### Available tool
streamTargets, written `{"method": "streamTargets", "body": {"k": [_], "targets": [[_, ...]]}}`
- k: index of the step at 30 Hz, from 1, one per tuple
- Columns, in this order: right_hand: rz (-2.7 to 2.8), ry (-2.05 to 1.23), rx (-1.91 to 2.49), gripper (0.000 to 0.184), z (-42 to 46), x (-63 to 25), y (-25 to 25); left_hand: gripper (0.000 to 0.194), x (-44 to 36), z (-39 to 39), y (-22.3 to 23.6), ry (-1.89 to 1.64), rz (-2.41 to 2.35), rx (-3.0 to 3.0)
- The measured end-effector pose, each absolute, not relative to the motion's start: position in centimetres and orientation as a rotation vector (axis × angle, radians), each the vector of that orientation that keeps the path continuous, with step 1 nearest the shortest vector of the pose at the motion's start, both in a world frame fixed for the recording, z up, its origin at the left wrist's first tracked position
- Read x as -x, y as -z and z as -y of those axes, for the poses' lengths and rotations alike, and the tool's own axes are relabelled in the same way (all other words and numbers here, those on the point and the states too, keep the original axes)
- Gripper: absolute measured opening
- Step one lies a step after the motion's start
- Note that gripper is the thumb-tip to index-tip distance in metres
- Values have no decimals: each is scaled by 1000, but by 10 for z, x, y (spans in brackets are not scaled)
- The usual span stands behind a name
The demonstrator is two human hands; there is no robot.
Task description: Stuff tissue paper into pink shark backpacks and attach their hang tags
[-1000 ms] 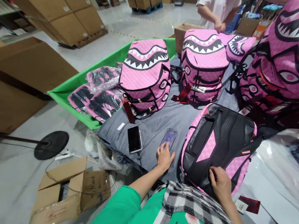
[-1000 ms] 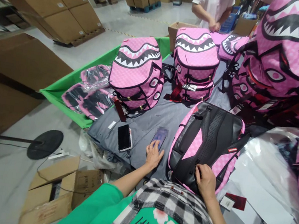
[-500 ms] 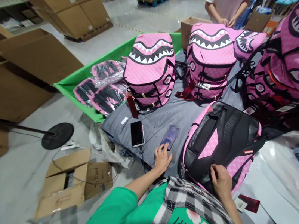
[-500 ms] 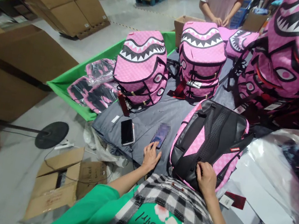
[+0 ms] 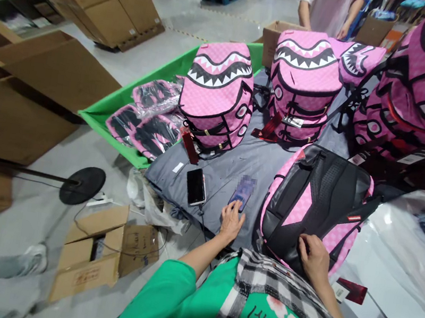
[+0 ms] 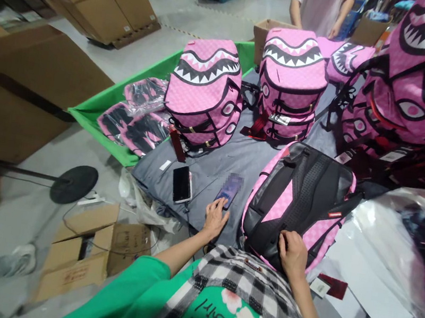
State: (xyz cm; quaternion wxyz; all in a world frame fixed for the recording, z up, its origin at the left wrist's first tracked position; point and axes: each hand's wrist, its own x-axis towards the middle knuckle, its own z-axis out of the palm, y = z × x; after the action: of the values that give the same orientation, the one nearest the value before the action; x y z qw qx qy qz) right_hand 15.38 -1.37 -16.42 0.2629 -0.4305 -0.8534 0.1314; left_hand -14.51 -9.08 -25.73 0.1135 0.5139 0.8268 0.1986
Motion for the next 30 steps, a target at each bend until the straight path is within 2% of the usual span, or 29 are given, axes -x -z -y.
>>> {"method": "streamTargets", "body": {"k": [9,17,24,27,30], "targets": [[2290,-361,1157,27,14,-152,161,54,151,98,253,-606,-2525,-1438],[2313,-395,1147,26,11,-155,162,87,160,75,267,-575,-2627,-1271],[2289,-350,1108,31,13,-153,164,82,177,61,272,-594,-2682,-1142],[2238,-476,1095,35,10,-148,145,85,191,68,267,-597,-2718,-1079],[2118,-602,1134,32,9,-155,104,89,197,80,258,-619,-2714,-1101]]}}
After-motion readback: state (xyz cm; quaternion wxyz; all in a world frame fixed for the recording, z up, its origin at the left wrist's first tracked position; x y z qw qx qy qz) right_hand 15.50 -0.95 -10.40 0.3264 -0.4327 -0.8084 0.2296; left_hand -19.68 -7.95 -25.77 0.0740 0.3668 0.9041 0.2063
